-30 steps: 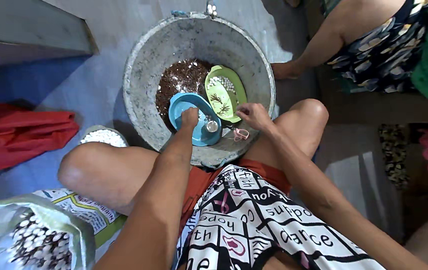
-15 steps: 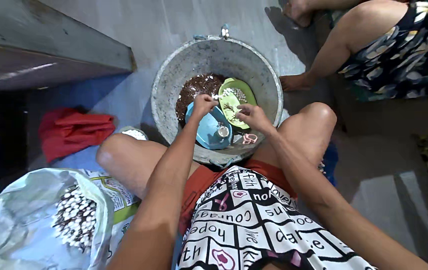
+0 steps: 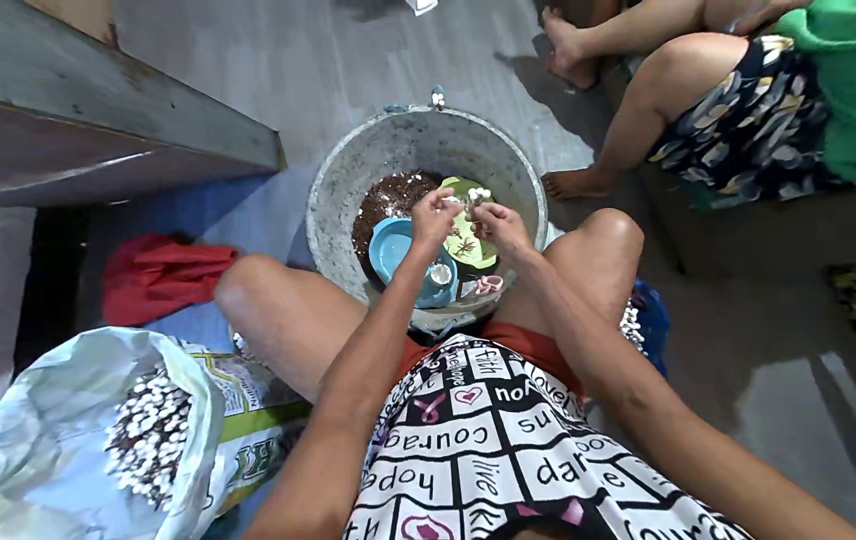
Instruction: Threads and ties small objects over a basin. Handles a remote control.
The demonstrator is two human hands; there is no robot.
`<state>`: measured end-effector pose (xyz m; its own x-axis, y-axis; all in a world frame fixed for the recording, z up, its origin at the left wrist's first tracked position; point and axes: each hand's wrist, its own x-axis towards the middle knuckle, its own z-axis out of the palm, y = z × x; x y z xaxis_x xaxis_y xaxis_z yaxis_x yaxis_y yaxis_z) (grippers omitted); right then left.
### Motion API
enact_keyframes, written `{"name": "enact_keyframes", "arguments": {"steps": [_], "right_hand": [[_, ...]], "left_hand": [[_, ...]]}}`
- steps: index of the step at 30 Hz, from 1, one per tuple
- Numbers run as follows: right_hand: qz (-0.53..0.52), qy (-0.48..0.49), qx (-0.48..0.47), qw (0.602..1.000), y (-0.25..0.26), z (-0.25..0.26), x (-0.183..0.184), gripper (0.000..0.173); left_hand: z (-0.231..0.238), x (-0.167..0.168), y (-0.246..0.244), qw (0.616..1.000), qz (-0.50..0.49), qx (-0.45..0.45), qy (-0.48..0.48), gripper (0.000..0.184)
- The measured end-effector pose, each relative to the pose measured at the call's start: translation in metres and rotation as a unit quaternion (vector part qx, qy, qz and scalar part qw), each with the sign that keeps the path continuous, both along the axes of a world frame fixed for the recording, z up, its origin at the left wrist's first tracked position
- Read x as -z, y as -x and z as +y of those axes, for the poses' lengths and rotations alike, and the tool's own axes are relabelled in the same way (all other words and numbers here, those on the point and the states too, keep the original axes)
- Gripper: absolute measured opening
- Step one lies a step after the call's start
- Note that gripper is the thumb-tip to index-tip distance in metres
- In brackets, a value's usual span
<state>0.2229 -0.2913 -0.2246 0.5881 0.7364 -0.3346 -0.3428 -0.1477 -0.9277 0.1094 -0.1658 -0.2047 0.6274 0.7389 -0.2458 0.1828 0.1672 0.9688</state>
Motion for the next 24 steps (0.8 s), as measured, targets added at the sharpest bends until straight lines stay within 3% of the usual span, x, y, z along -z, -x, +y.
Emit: {"name": "enact_keyframes", "arguments": {"steps": [3,5,6,8,9,10,11,13,15,16,18,22,24], "right_hand": [[0.013,0.012,0.082,0.996,-0.008,-0.004,0.002,0.028],[0.021,0.028,0.121,0.992,-0.011,-0.005,0.003,0.026],[0.019,0.033,0.132,0.99,-0.011,-0.006,0.004,0.026],[0.018,0.037,0.126,0.991,-0.013,-0.008,0.001,0.025],[0.013,0.032,0.118,0.992,-0.014,-0.01,0.0,0.024],[0.004,0.024,0.108,0.994,-0.015,-0.013,0.0,0.024],[-0.003,0.019,0.096,0.995,-0.013,-0.018,0.001,0.024],[-0.017,0.006,0.075,0.997,-0.013,-0.017,-0.005,0.025],[-0.028,-0.002,0.054,0.998,-0.008,-0.016,-0.011,0.026],[-0.026,-0.006,0.048,0.999,-0.007,-0.014,-0.013,0.026],[-0.032,-0.014,0.027,0.999,-0.008,-0.009,-0.017,0.026],[-0.117,-0.019,-0.062,0.991,-0.022,0.002,-0.028,0.029],[-0.167,-0.01,-0.095,0.981,-0.032,0.003,-0.031,0.028]], "left_hand": [[-0.051,-0.023,-0.017,0.986,-0.047,-0.161,-0.004,0.036],[-0.103,-0.02,-0.006,0.993,-0.05,-0.093,-0.055,0.032],[-0.114,0.0,0.006,0.994,-0.032,-0.029,-0.097,0.033],[-0.085,0.046,0.038,0.956,0.077,0.1,-0.265,0.04],[-0.054,0.062,0.048,0.929,0.14,0.113,-0.323,0.044],[-0.023,0.062,0.054,0.927,0.184,0.1,-0.312,0.049],[0.005,0.054,0.055,0.931,0.199,0.062,-0.301,0.053],[0.053,0.016,0.047,0.91,0.198,-0.003,-0.364,0.043],[0.076,-0.019,0.041,0.897,0.152,0.015,-0.414,0.031],[0.079,-0.032,0.038,0.9,0.124,0.054,-0.415,0.032],[0.072,-0.042,0.028,0.914,0.063,0.121,-0.383,0.051],[0.039,-0.045,0.013,0.948,0.005,0.187,-0.259,0.051],[0.025,-0.041,0.003,0.95,-0.011,0.188,-0.25,0.056]]}}
